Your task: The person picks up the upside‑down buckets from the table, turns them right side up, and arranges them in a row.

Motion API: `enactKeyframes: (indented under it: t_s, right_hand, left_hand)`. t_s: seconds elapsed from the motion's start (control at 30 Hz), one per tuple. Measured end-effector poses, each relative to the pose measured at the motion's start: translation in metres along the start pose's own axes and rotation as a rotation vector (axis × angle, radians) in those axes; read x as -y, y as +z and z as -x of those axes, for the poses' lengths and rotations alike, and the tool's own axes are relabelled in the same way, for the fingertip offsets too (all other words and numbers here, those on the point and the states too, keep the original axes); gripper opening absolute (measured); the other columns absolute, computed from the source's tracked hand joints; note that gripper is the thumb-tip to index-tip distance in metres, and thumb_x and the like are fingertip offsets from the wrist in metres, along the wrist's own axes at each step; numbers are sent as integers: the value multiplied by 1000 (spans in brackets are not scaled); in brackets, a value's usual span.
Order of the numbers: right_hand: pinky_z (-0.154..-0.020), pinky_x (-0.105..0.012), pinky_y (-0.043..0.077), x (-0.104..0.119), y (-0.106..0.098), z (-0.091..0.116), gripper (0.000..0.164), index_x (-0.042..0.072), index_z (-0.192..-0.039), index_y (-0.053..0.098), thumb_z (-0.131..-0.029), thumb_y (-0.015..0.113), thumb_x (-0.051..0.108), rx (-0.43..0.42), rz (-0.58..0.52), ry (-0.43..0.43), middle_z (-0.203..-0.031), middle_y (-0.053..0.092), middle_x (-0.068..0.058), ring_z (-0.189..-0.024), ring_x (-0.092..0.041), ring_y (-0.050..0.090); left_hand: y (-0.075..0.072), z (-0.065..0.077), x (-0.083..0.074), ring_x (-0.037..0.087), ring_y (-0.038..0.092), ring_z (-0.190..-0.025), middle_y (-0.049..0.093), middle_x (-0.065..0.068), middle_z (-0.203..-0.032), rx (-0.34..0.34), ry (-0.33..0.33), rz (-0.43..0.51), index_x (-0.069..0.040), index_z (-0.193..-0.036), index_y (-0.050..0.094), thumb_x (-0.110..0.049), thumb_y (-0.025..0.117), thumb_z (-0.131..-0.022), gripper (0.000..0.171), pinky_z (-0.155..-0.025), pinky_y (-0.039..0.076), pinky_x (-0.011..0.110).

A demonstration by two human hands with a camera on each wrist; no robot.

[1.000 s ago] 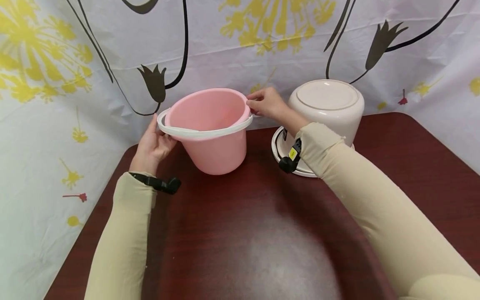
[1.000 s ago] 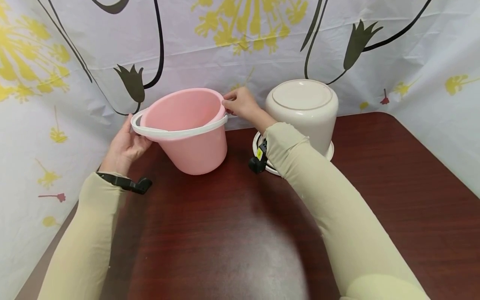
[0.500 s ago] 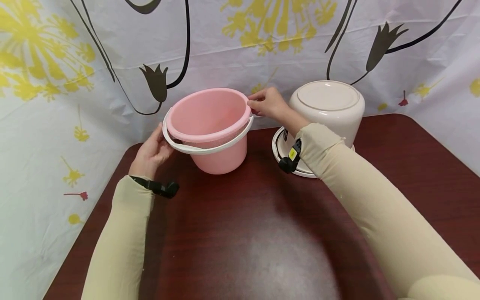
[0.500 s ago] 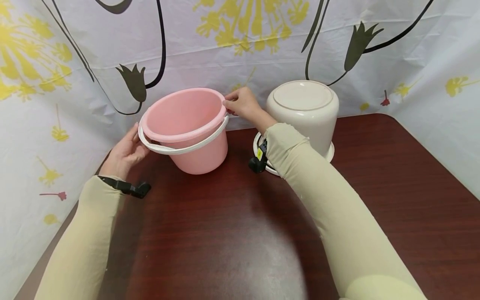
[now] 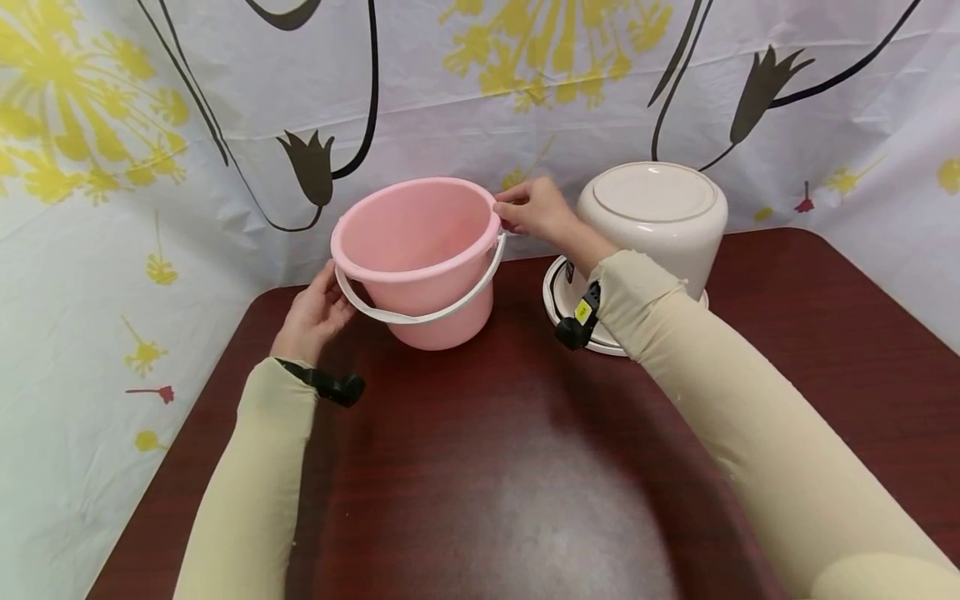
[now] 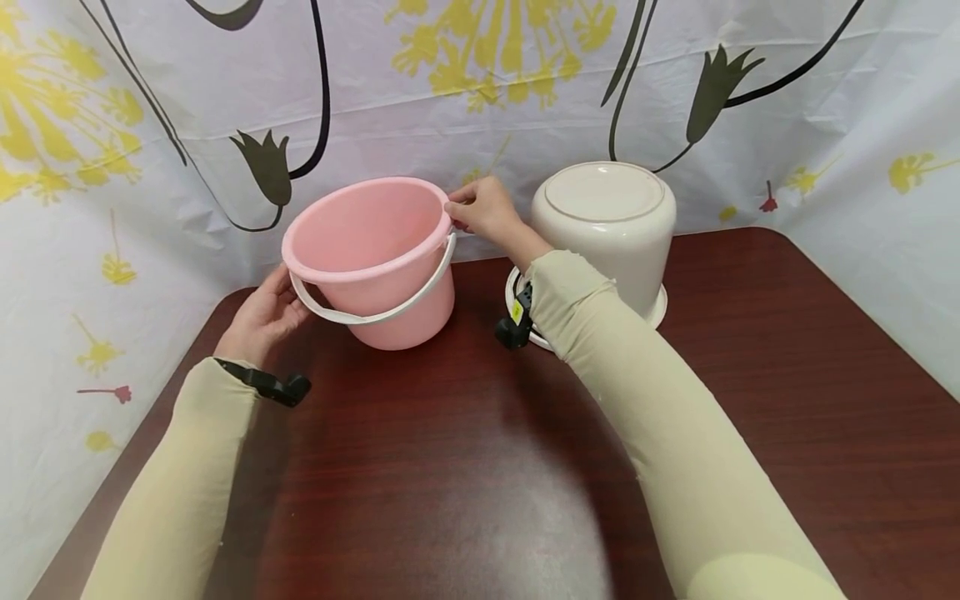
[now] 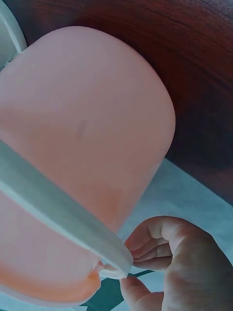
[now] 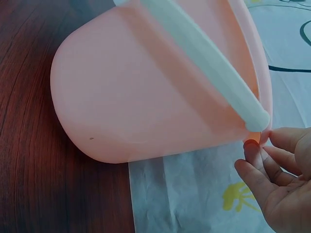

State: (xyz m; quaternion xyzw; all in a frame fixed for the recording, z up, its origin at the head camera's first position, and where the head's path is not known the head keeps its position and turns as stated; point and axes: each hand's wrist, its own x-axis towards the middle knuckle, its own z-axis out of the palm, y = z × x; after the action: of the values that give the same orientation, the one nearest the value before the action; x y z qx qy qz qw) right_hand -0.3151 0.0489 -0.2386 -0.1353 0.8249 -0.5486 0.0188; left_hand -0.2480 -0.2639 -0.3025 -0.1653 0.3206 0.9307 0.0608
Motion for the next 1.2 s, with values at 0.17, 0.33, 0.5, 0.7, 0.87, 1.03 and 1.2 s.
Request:
enactKeyframes:
  t_s: [0.17, 0.33, 0.5, 0.7, 0.87, 1.03, 1.2]
  right_hand:
    - [-56, -16, 48, 0, -2, 0, 29, -4, -114, 62, -89, 58, 12, -6, 12, 0, -73, 60, -2, -59, -6, 55]
    - [-58, -16, 48, 0, -4, 0, 30, -4, -114, 61, -89, 58, 12, -8, 3, 5, -77, 61, -4, -60, -6, 56]
    - [-58, -18, 49, -1, -3, 1, 29, -3, -113, 62, -89, 58, 12, -25, 0, 8, -76, 62, -5, -60, -7, 56]
    - [-63, -23, 51, -4, 0, 2, 30, -2, -115, 61, -90, 58, 14, 13, 9, 19, -75, 63, -6, -61, -7, 58]
    - [-68, -27, 52, -4, -7, 6, 33, -1, -115, 61, -92, 55, 22, 15, 66, -13, -87, 65, -12, -74, -15, 62]
    - [-70, -26, 50, -4, -22, 23, 32, -5, -105, 63, -93, 54, 23, 79, 163, -100, -88, 64, -17, -84, -24, 62]
    - [-62, -24, 48, -9, -38, 48, 30, -4, -104, 64, -93, 54, 22, 154, 236, -161, -84, 65, -15, -78, -23, 62]
  left_hand:
    - [-1, -5, 3, 13, 54, -79, 59, 4, -80, -6, 15, -34, -6, -80, 65, -20, 56, -92, 21, -73, 45, 27]
    - [-1, -7, 4, 14, 54, -81, 60, 3, -82, -1, 32, -82, -8, -82, 65, -21, 54, -93, 20, -74, 45, 27]
    - [0, -4, 4, 14, 53, -83, 62, 2, -84, -5, 57, -176, -10, -85, 65, -24, 56, -91, 17, -70, 46, 27]
    - [-9, 4, 5, 10, 52, -86, 61, -4, -88, -56, 71, -400, -18, -96, 58, -32, 55, -91, 15, -76, 42, 26]
    - [-10, 16, 2, 8, 56, -81, 60, -5, -90, -37, 61, -493, -18, -94, 58, -30, 53, -93, 14, -76, 41, 26]
    - [-5, 35, -2, 8, 56, -73, 60, -5, -81, -35, 57, -561, -16, -91, 60, -25, 53, -93, 12, -67, 46, 24]
    - [-3, 53, 3, 7, 57, -73, 59, -5, -82, 18, 61, -661, -14, -100, 56, -23, 50, -95, 12, -66, 47, 23]
